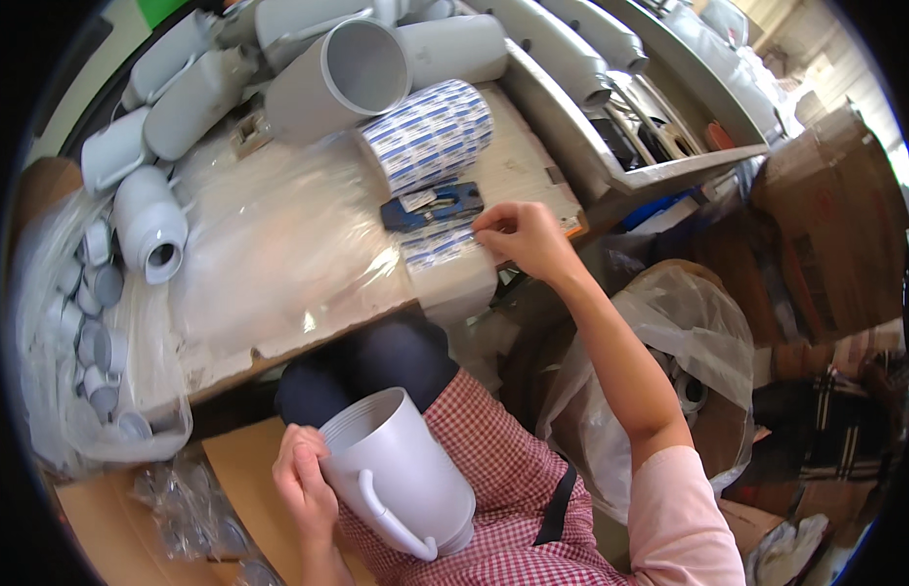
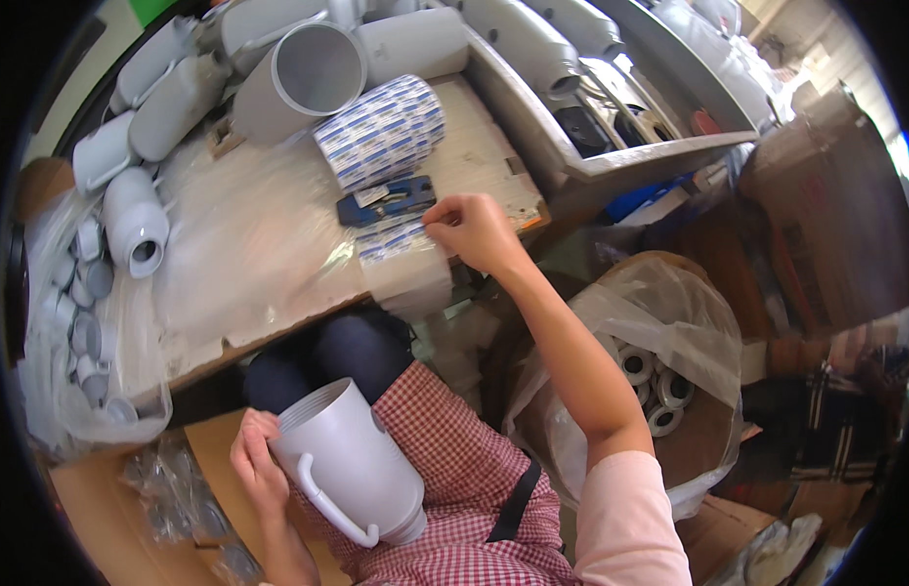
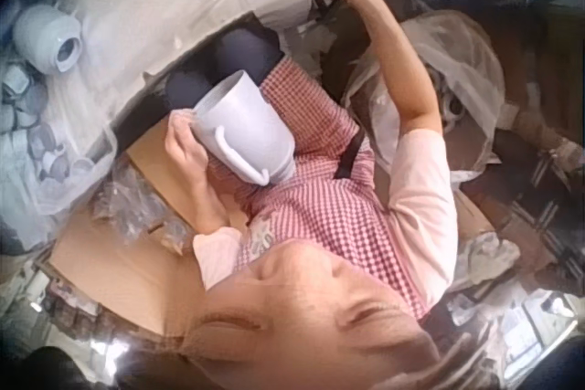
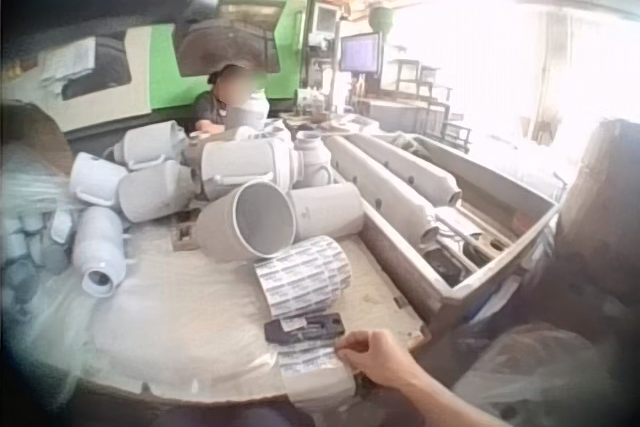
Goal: The person assembles white plastic kettles by attaching lids, applying labels, and wrapping each unit in plastic. The person handles kettle bodies, lids, labels, and plastic bags, repeating the sequence for multiple units.
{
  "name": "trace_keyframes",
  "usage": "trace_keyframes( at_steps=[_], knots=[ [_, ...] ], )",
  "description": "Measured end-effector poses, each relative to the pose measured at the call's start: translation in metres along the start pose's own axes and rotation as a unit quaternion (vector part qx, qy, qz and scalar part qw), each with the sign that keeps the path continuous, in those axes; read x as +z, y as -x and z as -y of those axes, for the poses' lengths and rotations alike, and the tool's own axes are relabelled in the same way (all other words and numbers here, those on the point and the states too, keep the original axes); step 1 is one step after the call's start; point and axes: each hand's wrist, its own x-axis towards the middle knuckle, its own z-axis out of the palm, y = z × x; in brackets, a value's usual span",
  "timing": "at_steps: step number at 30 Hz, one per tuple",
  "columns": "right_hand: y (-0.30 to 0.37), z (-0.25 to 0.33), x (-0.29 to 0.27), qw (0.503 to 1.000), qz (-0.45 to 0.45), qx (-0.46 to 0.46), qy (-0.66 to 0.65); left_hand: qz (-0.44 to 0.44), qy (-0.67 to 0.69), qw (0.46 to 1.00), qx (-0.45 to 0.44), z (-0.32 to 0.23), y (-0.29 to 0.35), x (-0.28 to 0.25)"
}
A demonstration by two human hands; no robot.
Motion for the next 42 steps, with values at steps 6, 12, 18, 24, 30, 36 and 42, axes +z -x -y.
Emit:
trace_keyframes(
  at_steps=[6,12,18,24,30,36,42],
  knots=[
    [0.123,0.06,0.023,0.947,-0.02,-0.299,0.114,0.116,0.087,0.989,0.008,-0.007,0.009,-0.018],
    [0.181,0.089,0.05,0.901,0.278,0.063,-0.327,0.151,0.082,0.985,-0.016,-0.019,0.013,-0.015],
    [0.183,0.109,0.069,0.958,0.229,0.014,-0.173,0.126,0.102,0.987,-0.008,-0.017,0.02,-0.012],
    [0.188,0.113,0.078,0.969,0.205,0.005,-0.136,0.103,0.11,0.989,-0.011,-0.01,0.025,-0.009],
    [0.185,0.12,0.082,0.973,0.199,-0.004,-0.118,0.071,0.112,0.991,0.008,-0.004,0.028,-0.005],
    [0.191,0.12,0.084,0.978,0.188,-0.015,-0.086,0.051,0.096,0.994,0.008,-0.006,0.027,0.003],
    [0.177,0.115,0.079,0.952,0.079,-0.27,0.123,0.044,0.102,0.994,-0.007,-0.004,0.025,0.004]
  ],
)
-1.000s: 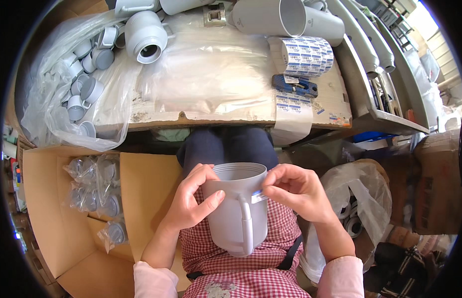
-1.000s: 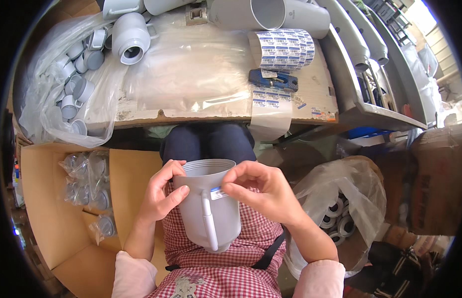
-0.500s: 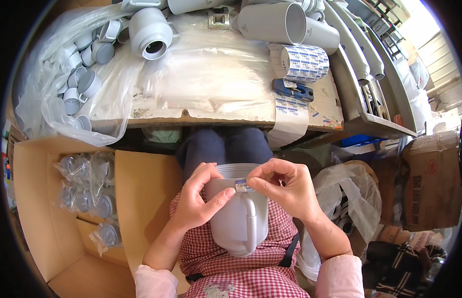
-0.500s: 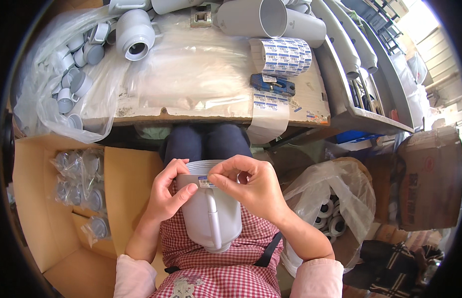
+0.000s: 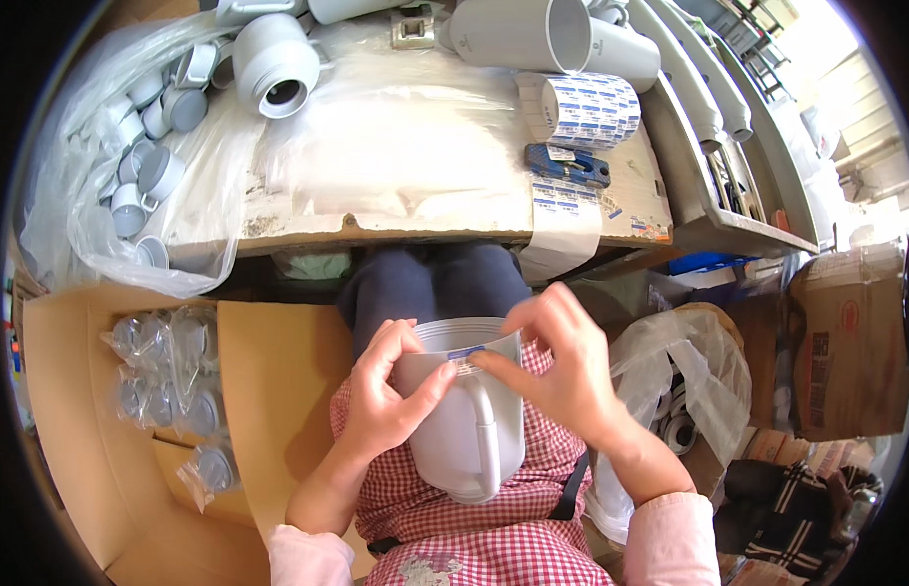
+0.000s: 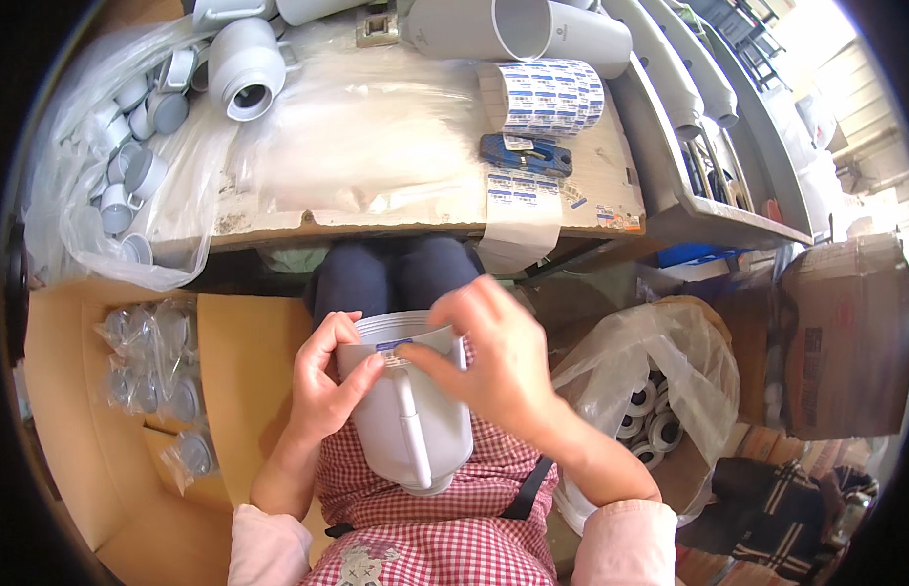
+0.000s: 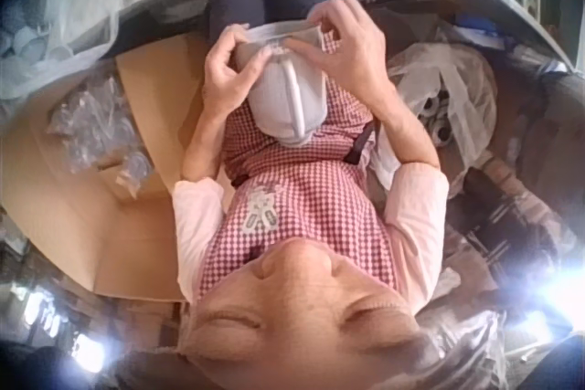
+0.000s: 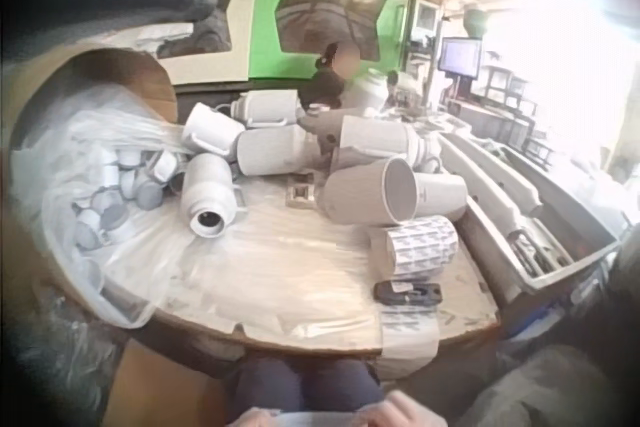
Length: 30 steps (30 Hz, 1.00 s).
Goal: The person assembles white plastic kettles by attaching lids, applying labels, and wrapping each unit in plastic. The person handles kettle bodies, lids, labels, and plastic bags, repeating the sequence for multiple units.
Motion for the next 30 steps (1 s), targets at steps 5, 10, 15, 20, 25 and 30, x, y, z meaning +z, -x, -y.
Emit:
trace_keyframes(
  at_steps=[5,10,15,20,25,30],
  knots=[
    [-0.005,-0.016,0.004,0.993,-0.07,-0.075,-0.053,0.011,-0.036,0.998,-0.049,0.003,0.008,-0.001],
    [0.016,-0.052,0.04,0.897,-0.017,0.044,-0.439,-0.07,-0.187,0.953,0.227,-0.045,0.014,0.018],
    [0.055,-0.049,0.046,0.678,-0.146,0.306,-0.652,-0.041,-0.254,0.728,0.635,-0.087,0.007,0.019],
    [0.179,-0.092,0.009,0.811,-0.093,0.21,-0.538,-0.055,-0.253,0.901,0.349,-0.095,0.007,0.029],
    [0.386,-0.277,-0.055,0.745,-0.422,0.512,0.071,0.005,-0.27,0.962,-0.03,-0.099,-0.015,0.063],
    [0.531,-0.357,0.012,0.718,0.105,0.657,0.201,0.083,-0.263,0.954,-0.114,-0.109,-0.026,0.069]
  ],
)
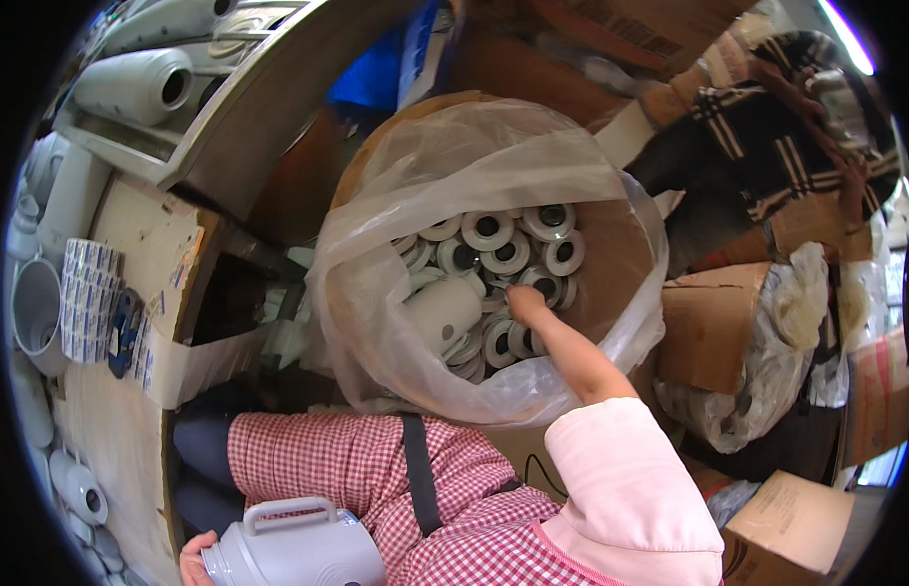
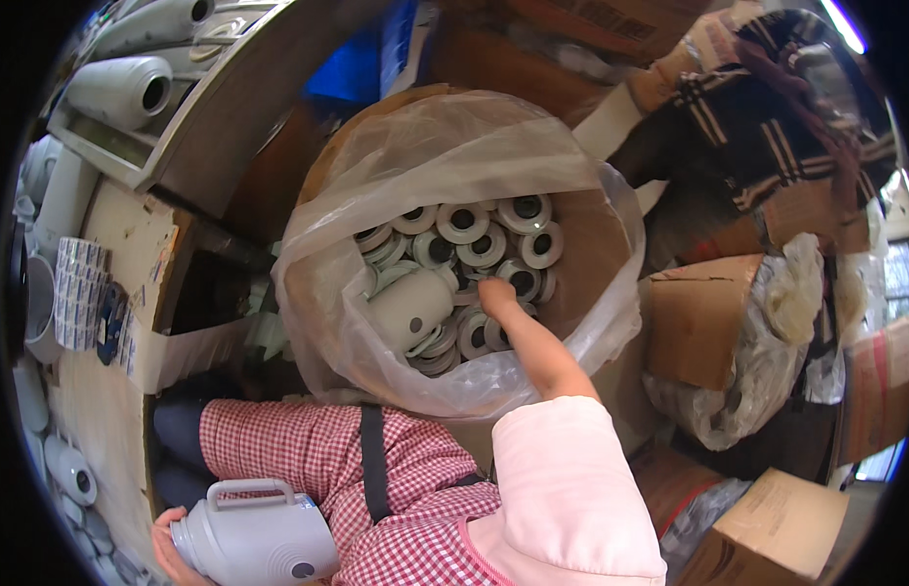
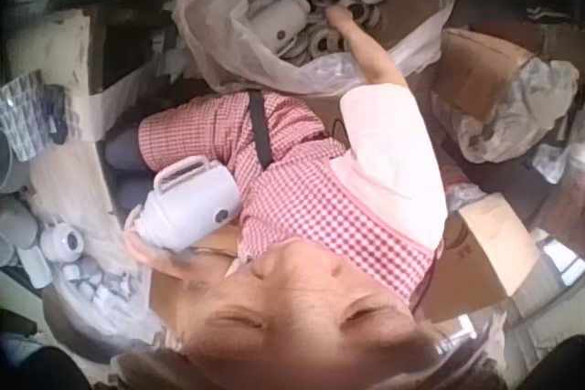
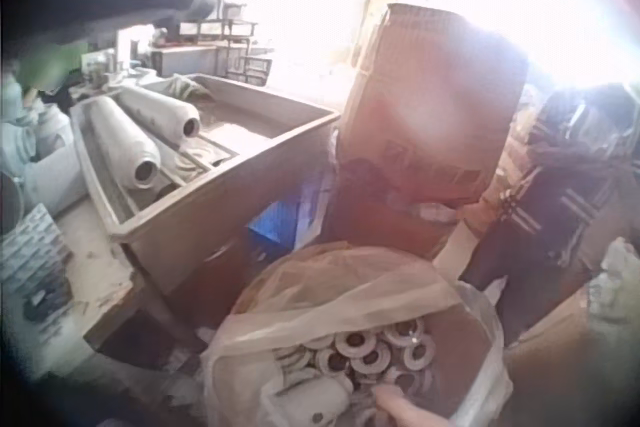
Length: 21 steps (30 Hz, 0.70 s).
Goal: The person assembles white plastic kettles by attaching lids, applying labels, and wrapping each unit in plastic. The person handles kettle bodies, lids, labels, and plastic bags, repeating the sequence for multiple units.
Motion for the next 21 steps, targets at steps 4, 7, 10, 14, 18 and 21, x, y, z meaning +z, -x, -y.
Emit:
trace_keyframes(
  at_steps=[4,7,10,14,18,21],
  knots=[
    [-0.016,0.018,0.07,0.985,-0.165,-0.044,0.04,0.067,-0.025,0.997,0.031,0.007,0.001,-0.02],
    [-0.018,0.031,0.043,0.981,-0.175,-0.066,0.059,0.13,-0.045,0.983,0.118,0.011,-0.005,-0.03],
    [0.018,0.034,-0.055,0.987,-0.134,-0.012,0.087,0.135,-0.022,0.983,0.122,0.014,-0.01,-0.029],
    [0.11,0.07,-0.218,0.894,-0.382,-0.209,-0.104,0.114,-0.046,0.986,0.108,0.02,-0.011,-0.018],
    [0.158,0.203,-0.3,0.801,-0.107,-0.38,-0.449,0.096,0.013,0.982,0.163,0.031,-0.013,-0.02],
    [0.16,0.321,-0.289,0.787,0.177,-0.421,-0.415,0.047,-0.012,0.99,0.129,0.041,0.006,-0.039]
  ],
)
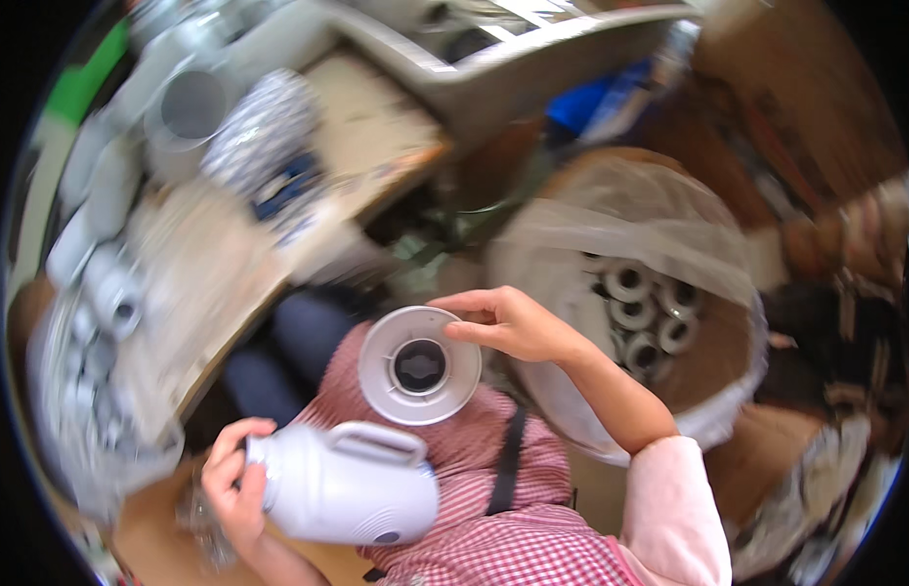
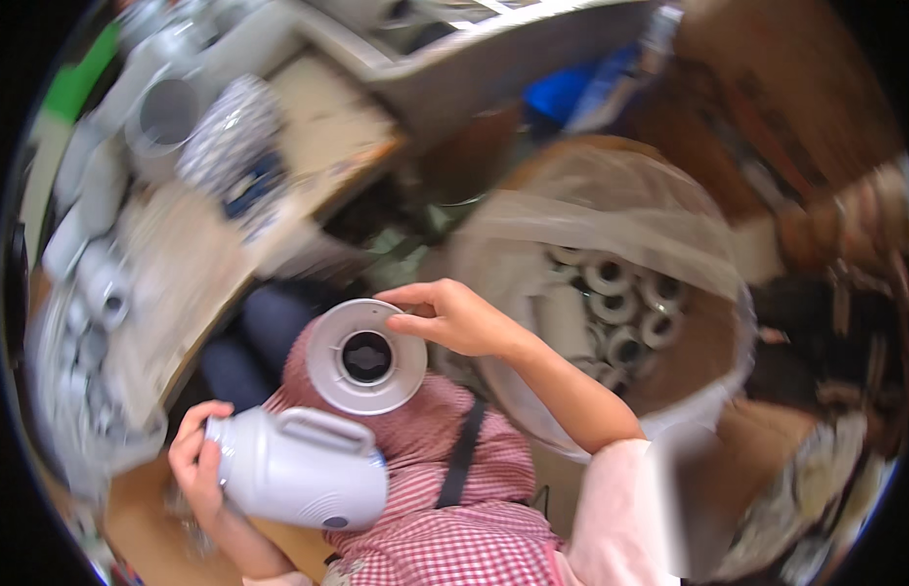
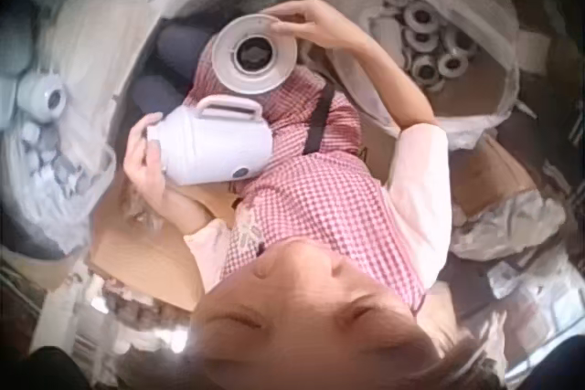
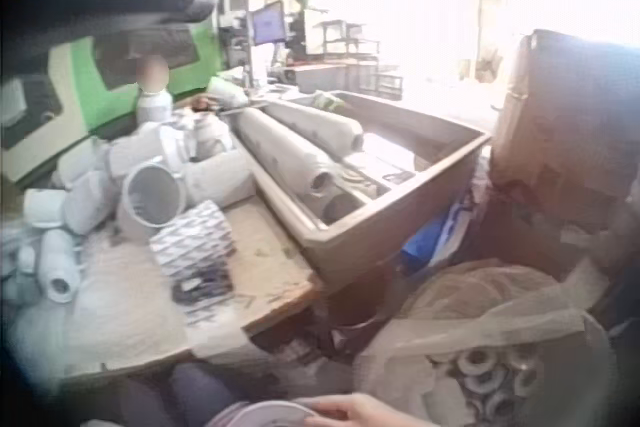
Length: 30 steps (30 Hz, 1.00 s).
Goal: The person assembles white plastic kettles by attaching lids, applying labels, and wrapping each unit in plastic. The person handles kettle bodies, lids, labels, and plastic bags, repeating the sequence for multiple units.
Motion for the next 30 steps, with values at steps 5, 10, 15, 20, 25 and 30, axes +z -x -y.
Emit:
trace_keyframes(
  at_steps=[5,10,15,20,25,30],
  knots=[
    [-0.038,-0.018,0.061,0.993,0.014,-0.043,0.105,-0.211,0.076,0.974,-0.027,0.014,0.051,-0.022],
    [-0.026,-0.02,0.071,0.973,0.079,-0.056,0.21,-0.354,0.217,0.904,-0.1,0.051,0.064,-0.008],
    [-0.023,0.003,0.089,0.972,0.033,-0.089,0.214,-0.378,0.371,0.835,-0.149,0.073,0.055,0.015],
    [-0.002,0.022,0.106,0.992,0.043,-0.114,0.021,-0.376,0.45,0.797,-0.145,0.087,0.052,0.029],
    [0.014,0.027,0.129,0.976,0.067,-0.188,-0.09,-0.345,0.536,0.744,-0.197,0.097,0.046,0.03],
    [0.018,0.021,0.14,0.976,0.036,-0.166,-0.136,-0.353,0.515,0.762,-0.174,0.079,0.049,0.036]
  ],
)
